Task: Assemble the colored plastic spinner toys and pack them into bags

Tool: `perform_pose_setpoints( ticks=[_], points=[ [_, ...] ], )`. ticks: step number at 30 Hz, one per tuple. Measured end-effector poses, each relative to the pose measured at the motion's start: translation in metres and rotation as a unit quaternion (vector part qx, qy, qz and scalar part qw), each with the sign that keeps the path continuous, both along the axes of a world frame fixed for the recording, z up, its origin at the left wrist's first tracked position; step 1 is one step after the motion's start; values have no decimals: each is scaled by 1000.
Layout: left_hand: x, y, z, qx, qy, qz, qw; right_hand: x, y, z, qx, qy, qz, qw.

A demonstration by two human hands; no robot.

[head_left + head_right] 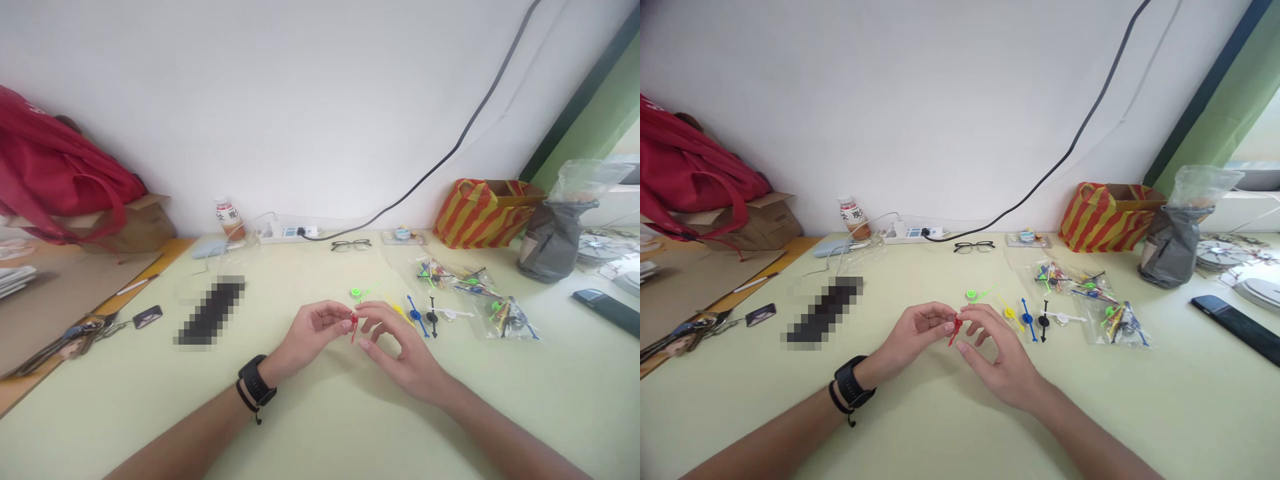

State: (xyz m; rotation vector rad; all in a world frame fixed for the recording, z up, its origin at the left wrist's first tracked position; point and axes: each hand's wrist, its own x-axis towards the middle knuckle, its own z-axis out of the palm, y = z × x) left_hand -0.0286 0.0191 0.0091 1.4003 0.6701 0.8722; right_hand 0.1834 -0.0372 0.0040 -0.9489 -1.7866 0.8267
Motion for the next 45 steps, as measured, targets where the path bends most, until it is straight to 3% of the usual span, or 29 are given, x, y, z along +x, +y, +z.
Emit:
perform_pose_setpoints(
  ticks=[3,10,16,21,28,35,41,45],
  points=[
    [0,0,0,-3,2,7,1000,1,0,-2,7,-3,-10,1000],
    [0,0,0,-4,2,15,1000,1,2,-7,12,44,-105,993],
    [0,0,-1,10,7,17,1000,11,6,4,-37,-41,22,998],
    [0,-1,2,9,7,8,1000,11,7,6,-36,11,-49,998],
    [-1,-1,3,-2,5,7,1000,5,0,3,-47,15,3,999],
    [-2,1,-1,-7,3,16,1000,7,2,-2,-41,16,-9,999],
    [-2,0,1,-8,-4,29,1000,1,3,-5,-83,75,-49,992],
    [-1,0,3,0,-2,36,999,5,5,0,-132,27,49,990]
  ],
)
